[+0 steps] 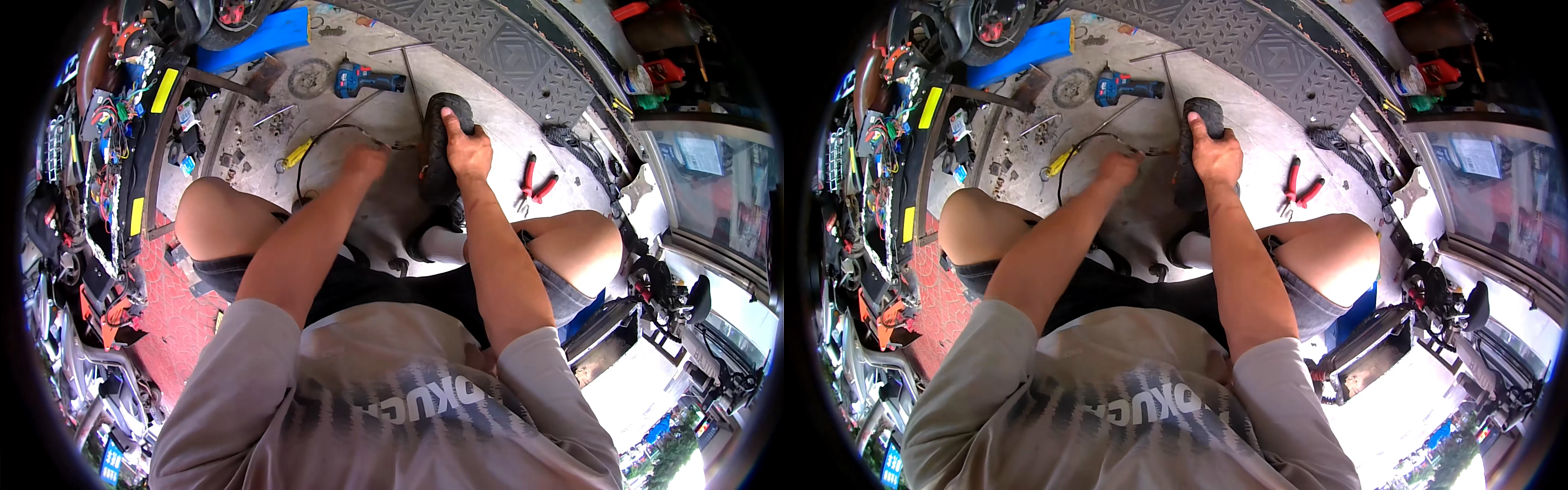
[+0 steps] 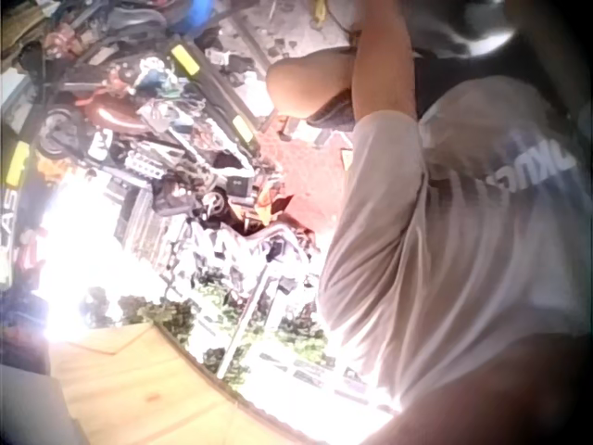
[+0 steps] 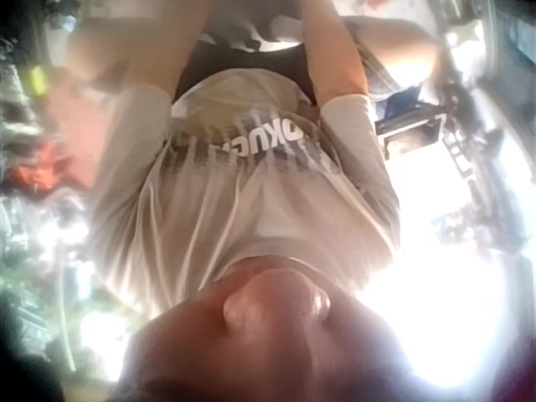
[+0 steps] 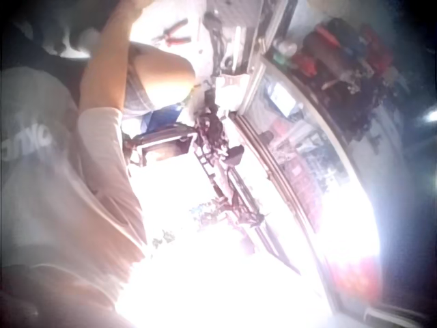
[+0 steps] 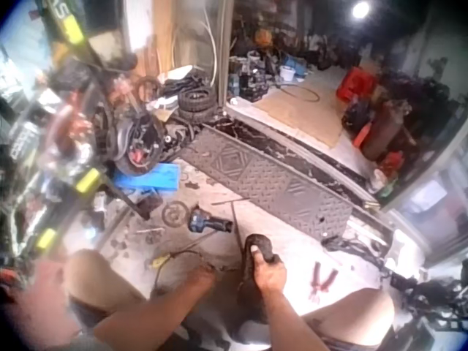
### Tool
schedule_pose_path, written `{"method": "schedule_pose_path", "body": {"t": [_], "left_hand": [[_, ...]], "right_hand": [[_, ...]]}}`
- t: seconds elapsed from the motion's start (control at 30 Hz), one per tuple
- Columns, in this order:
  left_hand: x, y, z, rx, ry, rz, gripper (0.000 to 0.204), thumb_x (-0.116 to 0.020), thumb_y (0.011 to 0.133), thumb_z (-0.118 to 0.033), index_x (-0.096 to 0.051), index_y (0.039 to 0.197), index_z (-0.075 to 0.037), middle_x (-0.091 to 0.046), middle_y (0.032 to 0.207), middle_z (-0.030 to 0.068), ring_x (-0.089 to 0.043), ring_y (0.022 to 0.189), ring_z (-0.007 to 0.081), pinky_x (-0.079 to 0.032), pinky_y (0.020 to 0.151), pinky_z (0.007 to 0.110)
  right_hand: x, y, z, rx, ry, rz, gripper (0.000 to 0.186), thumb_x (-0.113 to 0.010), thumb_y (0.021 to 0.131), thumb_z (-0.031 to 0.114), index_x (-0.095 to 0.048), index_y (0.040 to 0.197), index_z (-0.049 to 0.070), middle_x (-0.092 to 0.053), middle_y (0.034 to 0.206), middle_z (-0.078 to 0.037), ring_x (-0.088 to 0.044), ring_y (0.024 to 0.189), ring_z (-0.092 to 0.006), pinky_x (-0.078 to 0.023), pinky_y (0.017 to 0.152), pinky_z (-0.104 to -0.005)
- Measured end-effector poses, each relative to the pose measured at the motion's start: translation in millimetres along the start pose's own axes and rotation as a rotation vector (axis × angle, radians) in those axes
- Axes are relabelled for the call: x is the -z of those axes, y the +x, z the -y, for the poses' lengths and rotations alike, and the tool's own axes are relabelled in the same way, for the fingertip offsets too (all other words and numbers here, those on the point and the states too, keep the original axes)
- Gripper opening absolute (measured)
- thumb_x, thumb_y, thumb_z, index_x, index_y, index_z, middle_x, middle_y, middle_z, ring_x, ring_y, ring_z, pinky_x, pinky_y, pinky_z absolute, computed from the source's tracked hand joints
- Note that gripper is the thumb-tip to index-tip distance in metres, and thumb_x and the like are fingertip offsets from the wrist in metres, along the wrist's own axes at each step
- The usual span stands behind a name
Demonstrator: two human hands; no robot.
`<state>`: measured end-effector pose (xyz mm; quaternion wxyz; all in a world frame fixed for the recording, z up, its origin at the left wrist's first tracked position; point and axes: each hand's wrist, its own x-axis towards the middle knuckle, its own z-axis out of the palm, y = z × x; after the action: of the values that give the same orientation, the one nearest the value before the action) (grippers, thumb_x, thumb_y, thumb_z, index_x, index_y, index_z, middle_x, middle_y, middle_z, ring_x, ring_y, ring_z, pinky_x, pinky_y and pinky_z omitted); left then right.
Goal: The person disassembles an electric wheel hub motor using an impact driver to remove screws, then uses a hammer and a punch to separate the components and extract a bearing.
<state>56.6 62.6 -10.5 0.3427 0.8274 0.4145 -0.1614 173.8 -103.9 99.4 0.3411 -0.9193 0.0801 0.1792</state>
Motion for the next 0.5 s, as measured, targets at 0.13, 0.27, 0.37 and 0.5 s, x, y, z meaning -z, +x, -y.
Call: {"method": "schedule_pose_path", "body": {"t": [0.13,0.27,0.37,0.5], "left_hand": [[-7,-38,-58,0.131,-0.756,-0.024,0.078,-0.07,0.087,-0.067,-0.073,0.117,0.005,-0.065,0.133,0.0275,-0.064,0.117,0.0437,-0.05,0.102,0.048],[30,-51,-93,-0.101,-0.576,-0.116,0.094,-0.076,0.077,-0.072,-0.063,0.128,0.005,-0.066,0.129,0.0295,-0.065,0.12,0.0409,-0.052,0.099,0.046],[20,-22,-59,-0.119,-0.187,-0.26,0.105,-0.087,0.066,-0.066,-0.053,0.132,0.007,-0.067,0.126,0.0294,-0.065,0.122,0.0405,-0.053,0.101,0.047],[36,-21,-28,-0.004,-0.482,-0.217,0.083,-0.092,0.07,-0.036,-0.057,0.132,0.007,-0.07,0.122,0.0231,-0.07,0.113,0.0352,-0.054,0.097,0.042]], "right_hand": [[-15,2,-6,0.006,-0.081,-0.015,0.1,-0.061,0.082,0.083,-0.066,0.124,-0.008,-0.067,0.122,-0.034,-0.063,0.121,-0.0489,-0.049,0.105,-0.052],[-13,-12,-3,0.261,-0.143,0.164,0.072,-0.062,0.093,0.063,-0.07,0.122,-0.002,-0.074,0.114,-0.027,-0.069,0.111,-0.0429,-0.052,0.099,-0.048],[-3,-8,-6,0.126,0.03,0.178,0.054,-0.067,0.092,0.047,-0.073,0.118,0.0,-0.077,0.108,-0.022,-0.072,0.106,-0.039,-0.054,0.096,-0.0444],[-35,44,-63,-0.038,0.243,-0.069,0.048,-0.068,0.089,0.038,-0.074,0.118,0.001,-0.076,0.11,-0.022,-0.072,0.106,-0.0385,-0.054,0.095,-0.0433]]}}
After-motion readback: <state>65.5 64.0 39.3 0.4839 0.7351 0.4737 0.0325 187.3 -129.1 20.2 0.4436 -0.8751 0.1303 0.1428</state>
